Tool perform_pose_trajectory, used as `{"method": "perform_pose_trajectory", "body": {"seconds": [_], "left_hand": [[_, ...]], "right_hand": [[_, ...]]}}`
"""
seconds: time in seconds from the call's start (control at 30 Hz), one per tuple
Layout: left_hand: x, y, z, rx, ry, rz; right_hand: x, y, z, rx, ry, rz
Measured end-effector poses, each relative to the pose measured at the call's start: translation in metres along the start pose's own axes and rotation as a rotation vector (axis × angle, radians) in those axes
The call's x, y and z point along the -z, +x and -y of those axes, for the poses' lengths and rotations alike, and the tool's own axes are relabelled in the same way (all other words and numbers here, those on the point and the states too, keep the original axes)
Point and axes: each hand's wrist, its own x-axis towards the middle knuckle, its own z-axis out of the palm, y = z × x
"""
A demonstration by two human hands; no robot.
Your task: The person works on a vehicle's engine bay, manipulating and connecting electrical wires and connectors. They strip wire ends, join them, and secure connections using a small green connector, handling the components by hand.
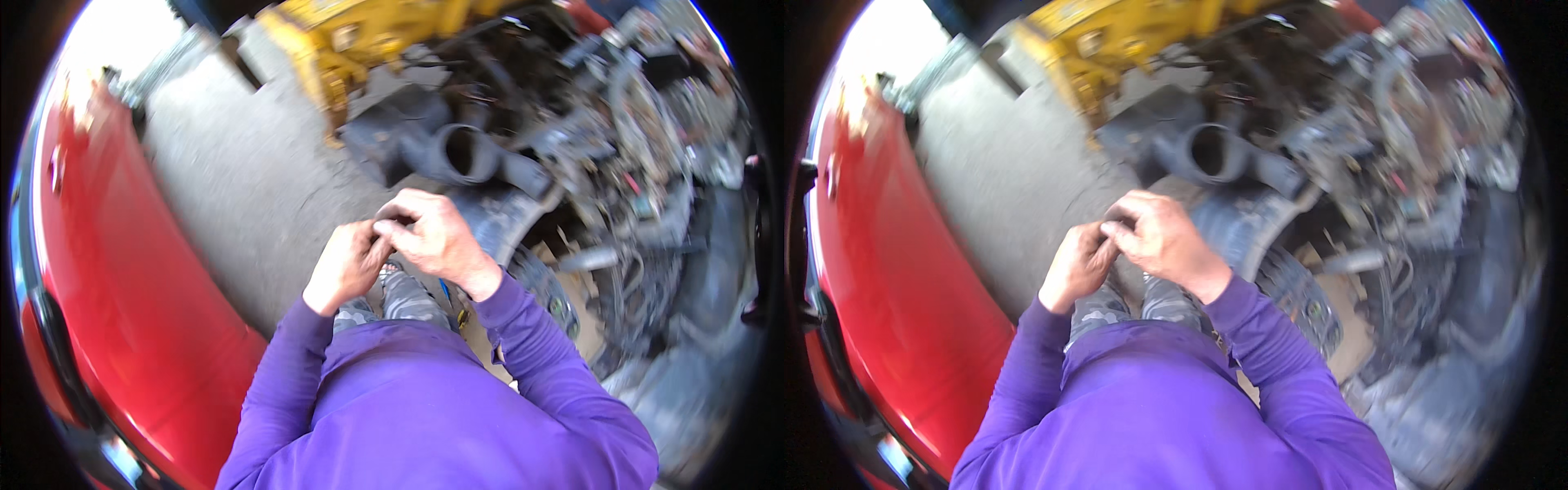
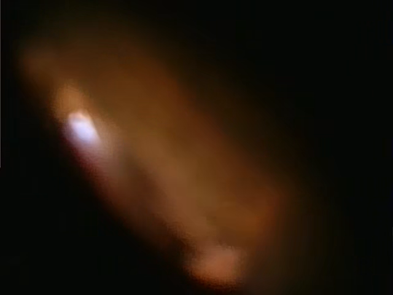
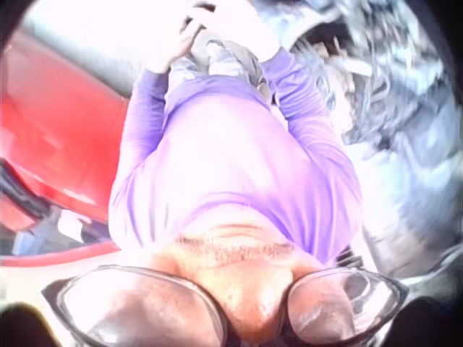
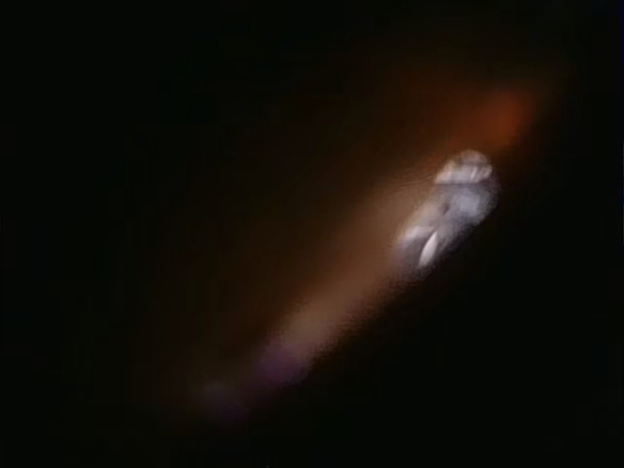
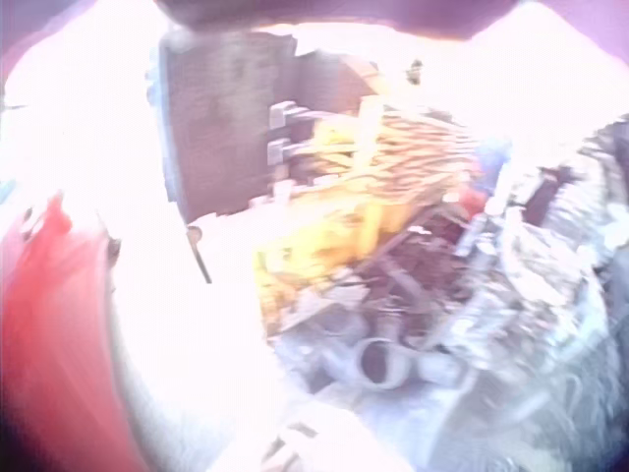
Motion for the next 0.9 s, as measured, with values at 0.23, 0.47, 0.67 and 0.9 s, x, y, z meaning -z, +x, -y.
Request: {"method": "perform_pose_trajectory", "body": {"seconds": [0.23, 0.47, 0.67, 0.9], "left_hand": [[-0.03, -0.019, -0.039, 0.021, -0.145, 0.311], [-0.006, 0.011, -0.065, -0.15, -0.203, 0.58], [-0.031, 0.047, -0.069, -0.36, 0.041, 0.479], [-0.036, 0.08, -0.094, -0.368, 0.016, 0.513]], "right_hand": [[0.03, -0.099, 0.033, -0.308, -0.066, -0.224], [-0.021, -0.112, 0.027, -0.391, 0.247, -0.643], [-0.022, -0.092, -0.01, -0.448, 0.129, -0.92], [0.073, -0.109, -0.089, -0.52, 0.152, -1.38]]}}
